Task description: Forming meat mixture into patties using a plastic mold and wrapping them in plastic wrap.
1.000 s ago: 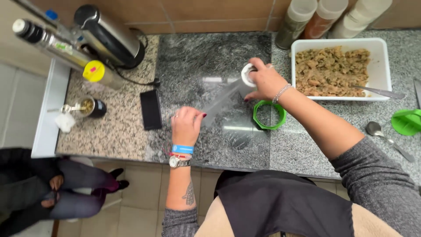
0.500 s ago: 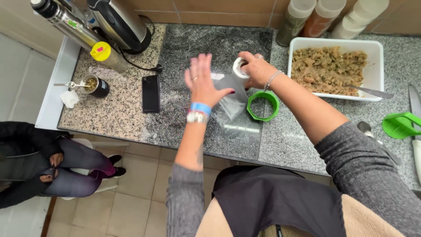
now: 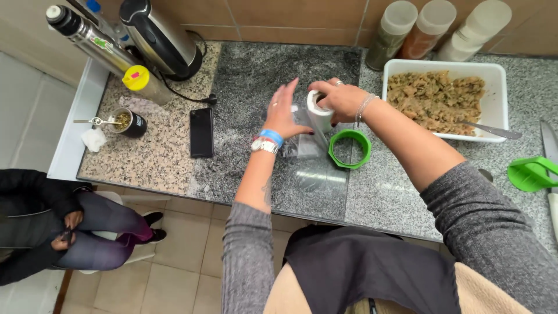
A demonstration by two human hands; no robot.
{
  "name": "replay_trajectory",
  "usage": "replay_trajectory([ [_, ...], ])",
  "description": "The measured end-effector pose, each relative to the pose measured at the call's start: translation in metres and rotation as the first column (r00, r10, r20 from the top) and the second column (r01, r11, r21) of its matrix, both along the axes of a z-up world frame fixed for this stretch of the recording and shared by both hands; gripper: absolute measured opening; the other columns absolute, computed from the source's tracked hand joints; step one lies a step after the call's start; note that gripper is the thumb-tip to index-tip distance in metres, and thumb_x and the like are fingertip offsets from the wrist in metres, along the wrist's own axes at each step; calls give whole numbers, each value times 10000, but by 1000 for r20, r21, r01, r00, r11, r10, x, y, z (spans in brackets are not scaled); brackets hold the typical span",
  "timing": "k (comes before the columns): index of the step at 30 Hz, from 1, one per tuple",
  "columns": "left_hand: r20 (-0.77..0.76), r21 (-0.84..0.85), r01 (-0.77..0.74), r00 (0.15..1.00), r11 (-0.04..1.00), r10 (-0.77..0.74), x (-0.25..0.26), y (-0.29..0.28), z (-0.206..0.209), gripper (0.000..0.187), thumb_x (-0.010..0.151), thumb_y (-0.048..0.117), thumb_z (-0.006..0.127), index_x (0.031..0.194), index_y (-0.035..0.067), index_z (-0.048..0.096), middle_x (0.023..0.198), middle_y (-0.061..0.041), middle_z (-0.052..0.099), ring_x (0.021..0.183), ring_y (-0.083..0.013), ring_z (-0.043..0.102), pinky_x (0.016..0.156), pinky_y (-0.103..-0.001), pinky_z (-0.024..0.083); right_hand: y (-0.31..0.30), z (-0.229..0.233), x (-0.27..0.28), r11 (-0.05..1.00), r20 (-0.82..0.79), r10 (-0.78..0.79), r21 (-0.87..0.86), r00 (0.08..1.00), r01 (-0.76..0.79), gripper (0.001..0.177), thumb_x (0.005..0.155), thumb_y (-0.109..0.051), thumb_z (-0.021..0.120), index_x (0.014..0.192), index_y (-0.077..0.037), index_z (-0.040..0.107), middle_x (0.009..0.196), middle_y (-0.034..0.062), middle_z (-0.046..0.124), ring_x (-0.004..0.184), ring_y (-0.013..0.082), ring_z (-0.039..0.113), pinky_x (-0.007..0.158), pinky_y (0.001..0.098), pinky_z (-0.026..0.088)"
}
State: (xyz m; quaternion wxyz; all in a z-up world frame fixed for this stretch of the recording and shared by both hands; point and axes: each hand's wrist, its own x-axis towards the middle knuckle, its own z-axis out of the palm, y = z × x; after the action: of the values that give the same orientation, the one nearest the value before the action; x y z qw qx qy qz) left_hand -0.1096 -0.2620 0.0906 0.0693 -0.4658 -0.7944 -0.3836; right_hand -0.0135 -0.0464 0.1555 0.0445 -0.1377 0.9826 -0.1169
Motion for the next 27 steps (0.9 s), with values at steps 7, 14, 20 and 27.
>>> replay_trajectory([
  [7,266,-388,81,963,918,28,-4,9,-54,854,601,429,889,1331,160,536,1228,-167,687,1177,-336,632,1060,-506,368,-5,10,3,991,24,-67,120,997,64,461,606,-182,904,1041,-181,754,1537,1,375,1306,353,478,938,484,542],
  [14,212,-493,-247,896,835,390,72,-90,-41,344,937,458,640,905,153,795,969,-155,732,915,-367,686,818,-544,486,-25,28,4,959,80,-236,181,969,218,506,631,-306,927,1078,-151,749,1539,18,374,1273,382,499,907,527,551],
  [20,218,-549,-323,835,771,505,115,-86,-13,421,1024,435,516,888,92,718,823,-212,718,794,-449,697,690,-564,551,-29,-23,1,968,-97,-249,-18,964,249,511,579,-321,950,989,-66,781,1465,133,455,1069,458,616,922,495,560],
  [27,259,-521,-309,831,796,493,217,-103,-22,451,1055,389,469,824,71,689,804,-238,703,773,-459,690,684,-568,536,-38,-38,-32,914,-90,-405,-11,910,406,464,645,-308,922,1021,-75,780,1399,215,489,1040,480,625,912,496,565],
])
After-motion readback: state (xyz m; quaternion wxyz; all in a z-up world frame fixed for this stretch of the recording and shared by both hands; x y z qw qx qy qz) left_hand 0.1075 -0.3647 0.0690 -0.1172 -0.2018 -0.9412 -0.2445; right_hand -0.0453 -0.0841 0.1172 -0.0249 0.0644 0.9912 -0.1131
